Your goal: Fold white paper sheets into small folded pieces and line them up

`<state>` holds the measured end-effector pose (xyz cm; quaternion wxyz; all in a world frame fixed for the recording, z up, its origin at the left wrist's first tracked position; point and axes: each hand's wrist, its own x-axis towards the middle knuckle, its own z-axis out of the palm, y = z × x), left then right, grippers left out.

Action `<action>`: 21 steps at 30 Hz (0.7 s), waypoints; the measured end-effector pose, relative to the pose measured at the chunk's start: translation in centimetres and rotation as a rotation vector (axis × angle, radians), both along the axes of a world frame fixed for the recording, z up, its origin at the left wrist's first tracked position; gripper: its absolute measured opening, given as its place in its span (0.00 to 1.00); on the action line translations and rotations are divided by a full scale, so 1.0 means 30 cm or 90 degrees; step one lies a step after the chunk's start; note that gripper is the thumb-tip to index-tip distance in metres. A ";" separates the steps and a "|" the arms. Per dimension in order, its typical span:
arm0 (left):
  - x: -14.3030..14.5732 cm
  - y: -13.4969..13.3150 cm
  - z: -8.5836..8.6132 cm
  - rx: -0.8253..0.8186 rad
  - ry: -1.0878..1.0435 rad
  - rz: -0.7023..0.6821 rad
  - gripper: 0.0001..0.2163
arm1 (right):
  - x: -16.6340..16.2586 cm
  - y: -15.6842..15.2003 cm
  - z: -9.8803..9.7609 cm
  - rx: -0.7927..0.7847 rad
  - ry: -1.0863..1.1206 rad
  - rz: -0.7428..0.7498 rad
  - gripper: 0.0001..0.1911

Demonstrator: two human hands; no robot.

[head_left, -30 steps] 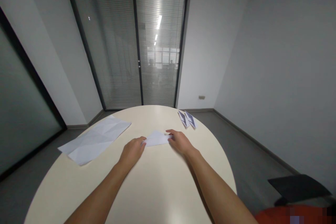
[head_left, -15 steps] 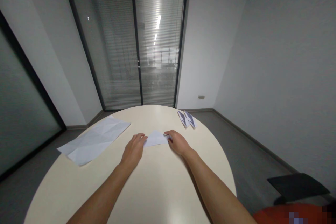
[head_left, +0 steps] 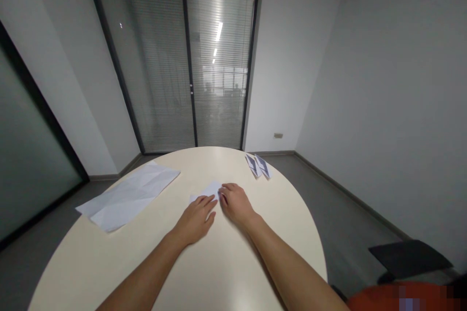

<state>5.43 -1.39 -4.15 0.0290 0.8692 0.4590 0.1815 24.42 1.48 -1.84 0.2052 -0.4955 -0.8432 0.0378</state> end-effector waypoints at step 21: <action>0.009 -0.003 -0.028 -0.028 0.050 0.179 0.23 | -0.013 -0.005 -0.053 -0.154 -0.052 -0.031 0.43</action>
